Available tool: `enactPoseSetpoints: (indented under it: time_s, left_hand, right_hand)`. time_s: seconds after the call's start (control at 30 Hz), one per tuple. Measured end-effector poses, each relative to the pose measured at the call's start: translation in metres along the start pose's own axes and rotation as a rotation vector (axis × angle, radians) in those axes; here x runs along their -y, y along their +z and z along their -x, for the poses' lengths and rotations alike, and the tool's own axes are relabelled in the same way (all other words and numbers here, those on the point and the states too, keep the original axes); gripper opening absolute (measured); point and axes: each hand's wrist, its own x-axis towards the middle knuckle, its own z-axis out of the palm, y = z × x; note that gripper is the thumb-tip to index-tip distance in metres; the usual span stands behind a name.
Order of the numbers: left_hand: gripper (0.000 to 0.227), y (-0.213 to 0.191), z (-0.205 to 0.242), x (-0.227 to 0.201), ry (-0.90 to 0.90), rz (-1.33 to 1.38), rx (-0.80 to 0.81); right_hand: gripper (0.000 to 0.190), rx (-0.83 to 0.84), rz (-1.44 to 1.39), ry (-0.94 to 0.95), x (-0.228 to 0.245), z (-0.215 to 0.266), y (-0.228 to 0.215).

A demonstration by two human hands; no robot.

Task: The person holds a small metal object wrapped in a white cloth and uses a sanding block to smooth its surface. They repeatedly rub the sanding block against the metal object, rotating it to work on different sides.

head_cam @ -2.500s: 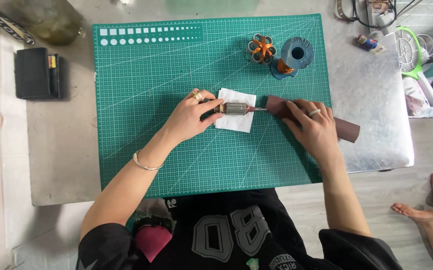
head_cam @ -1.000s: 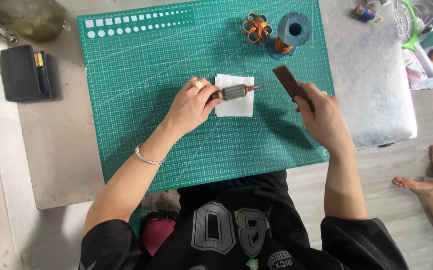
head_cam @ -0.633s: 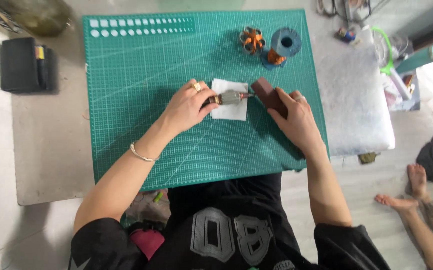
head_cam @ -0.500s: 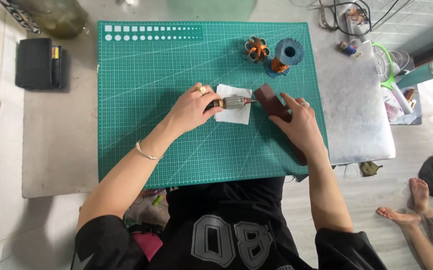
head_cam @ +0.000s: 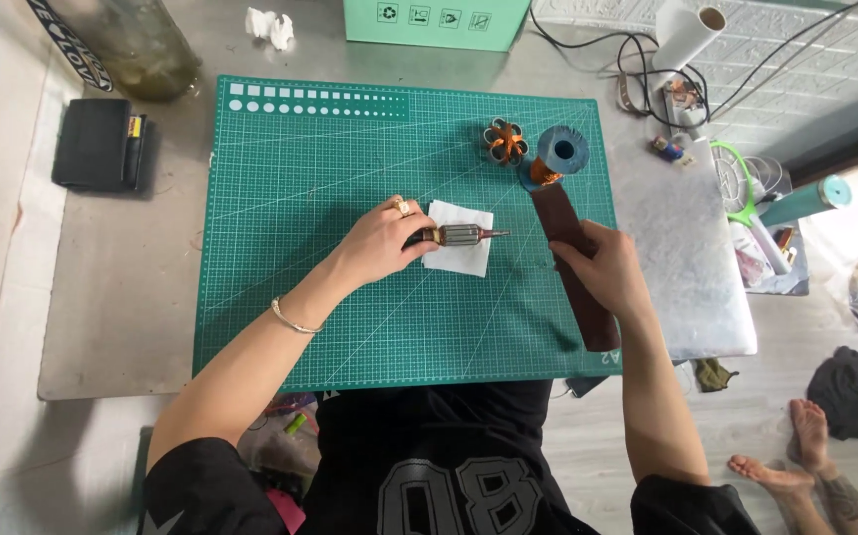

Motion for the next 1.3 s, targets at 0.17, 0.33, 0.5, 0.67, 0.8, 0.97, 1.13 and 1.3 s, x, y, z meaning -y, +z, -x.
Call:
enactPoseSetpoints:
  time_s: [0.17,0.33,0.5,0.67,0.8,0.97,1.13,1.3]
  left_hand:
    - [0.029,0.002,0.001,0.002,-0.016,0.002,-0.007]
    - [0.029,0.005,0.000,0.003,-0.034,-0.002,-0.010]
    - [0.025,-0.003,-0.003,-0.007,-0.024,0.003,-0.024]
    - [0.022,0.004,-0.005,-0.003,-0.020,-0.005,-0.001]
    - [0.025,-0.001,-0.006,-0.006,-0.030,0.011,-0.016]
    - [0.029,0.011,-0.002,0.000,0.038,-0.030,-0.071]
    - [0.027,0.017,-0.002,-0.001,0.096,-0.086,-0.140]
    - [0.032,0.015,-0.001,-0.003,0.118,-0.142,-0.159]
  right_hand:
    - [0.022,0.011,-0.183,-0.045,0.013,-0.019,-0.013]
    - [0.019,0.056,-0.326,-0.056,0.017,-0.035,-0.022]
    - [0.011,0.192,-0.436,-0.129,0.029,-0.037,-0.020]
    - [0.012,0.236,-0.429,0.002,0.047,-0.026,-0.007]
    - [0.013,0.191,-0.404,-0.004,0.030,-0.030,0.021]
    - [0.019,0.157,-0.398,-0.012,0.000,-0.032,0.050]
    - [0.025,0.145,-0.328,-0.057,-0.005,-0.035,0.062]
    - [0.028,0.117,-0.269,-0.101,0.011,-0.037,0.068]
